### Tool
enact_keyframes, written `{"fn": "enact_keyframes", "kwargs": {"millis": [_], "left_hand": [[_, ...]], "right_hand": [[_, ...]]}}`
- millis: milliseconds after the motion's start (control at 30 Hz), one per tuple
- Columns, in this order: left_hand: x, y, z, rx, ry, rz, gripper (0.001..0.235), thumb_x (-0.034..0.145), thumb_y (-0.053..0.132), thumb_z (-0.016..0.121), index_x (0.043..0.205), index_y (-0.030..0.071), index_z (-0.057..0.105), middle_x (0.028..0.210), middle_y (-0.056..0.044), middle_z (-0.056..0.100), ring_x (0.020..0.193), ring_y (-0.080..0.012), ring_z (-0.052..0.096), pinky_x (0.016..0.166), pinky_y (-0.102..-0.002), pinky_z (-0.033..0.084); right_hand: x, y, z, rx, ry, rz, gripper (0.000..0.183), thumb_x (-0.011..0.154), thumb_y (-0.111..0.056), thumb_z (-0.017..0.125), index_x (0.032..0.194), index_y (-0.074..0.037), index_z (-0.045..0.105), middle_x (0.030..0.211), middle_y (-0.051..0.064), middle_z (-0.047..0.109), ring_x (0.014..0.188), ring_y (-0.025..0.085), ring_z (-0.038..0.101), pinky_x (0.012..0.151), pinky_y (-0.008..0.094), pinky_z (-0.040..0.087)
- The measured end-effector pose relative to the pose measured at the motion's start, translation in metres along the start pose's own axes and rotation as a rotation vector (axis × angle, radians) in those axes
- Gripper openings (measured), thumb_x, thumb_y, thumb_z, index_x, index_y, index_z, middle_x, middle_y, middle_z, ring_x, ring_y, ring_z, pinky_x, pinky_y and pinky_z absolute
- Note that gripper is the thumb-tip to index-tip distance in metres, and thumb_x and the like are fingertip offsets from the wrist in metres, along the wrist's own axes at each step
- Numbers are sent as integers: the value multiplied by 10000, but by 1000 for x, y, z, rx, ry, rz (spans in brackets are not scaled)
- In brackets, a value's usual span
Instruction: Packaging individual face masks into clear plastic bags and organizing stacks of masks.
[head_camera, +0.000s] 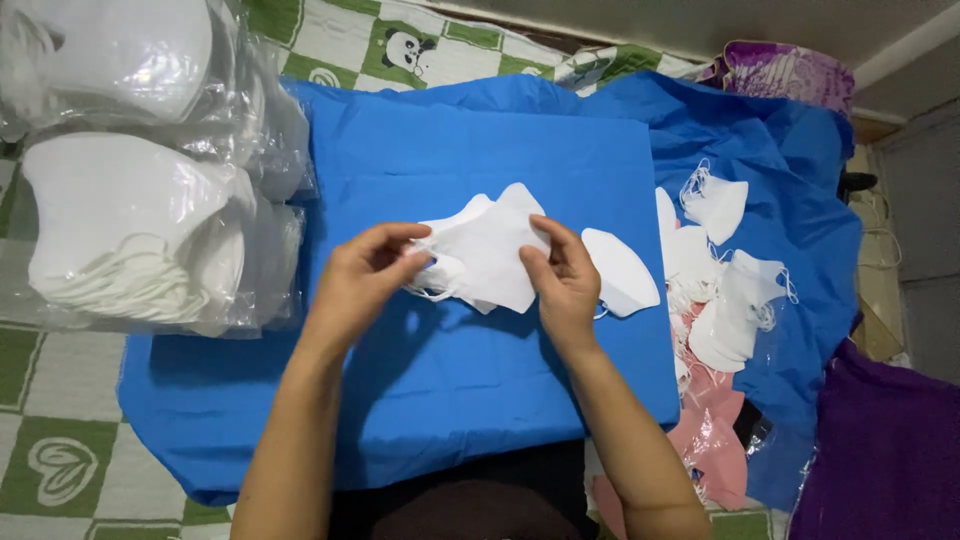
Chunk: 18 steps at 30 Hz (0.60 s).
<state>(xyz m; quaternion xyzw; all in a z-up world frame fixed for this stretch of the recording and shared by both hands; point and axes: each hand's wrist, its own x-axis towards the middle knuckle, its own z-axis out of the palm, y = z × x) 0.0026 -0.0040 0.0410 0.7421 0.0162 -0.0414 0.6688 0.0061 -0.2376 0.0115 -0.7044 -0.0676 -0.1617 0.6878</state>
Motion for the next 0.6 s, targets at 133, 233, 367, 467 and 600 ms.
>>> {"fn": "enact_keyframes", "kwargs": {"millis": [133, 233, 367, 467, 600], "left_hand": [[6, -3, -12, 105, 130, -82, 301, 840, 89, 830, 1139, 102, 802, 809, -80, 695, 717, -155, 684, 684, -297, 619], [14, -22, -14, 252, 171, -55, 267, 850, 88, 824, 1115, 109, 807, 823, -104, 705, 712, -199, 698, 626, -315, 618], [18, -32, -11, 416, 223, 16, 202, 867, 80, 816, 1048, 169, 828, 828, -57, 713, 705, -172, 688, 568, -270, 606], [17, -34, -10, 497, 238, 116, 176, 872, 65, 824, 1035, 130, 820, 836, -76, 694, 727, -206, 700, 580, -290, 601], [16, -38, -10, 555, 260, 160, 196, 879, 39, 805, 1067, 93, 809, 900, -120, 675, 798, -298, 700, 658, -371, 613]], "right_hand": [[2, 24, 5, -137, -32, 33, 346, 990, -63, 681, 1334, -68, 638, 1244, 77, 721, 1093, 140, 674, 894, 307, 590], [3, 35, 9, -313, -82, 25, 367, 1007, -123, 676, 1372, -106, 636, 1323, 83, 697, 1217, 222, 645, 989, 370, 562], [5, 24, 18, -605, -178, -44, 398, 1024, -151, 657, 1415, -105, 604, 1345, 120, 679, 1219, 307, 647, 991, 444, 573], [4, 40, 14, -842, -242, -155, 371, 1068, -249, 589, 1428, -157, 603, 1241, 98, 736, 1093, 260, 716, 882, 412, 613], [1, 49, 12, -1119, -243, -285, 343, 1073, -382, 552, 1376, -260, 655, 880, 16, 765, 718, 169, 732, 595, 312, 611]]}}
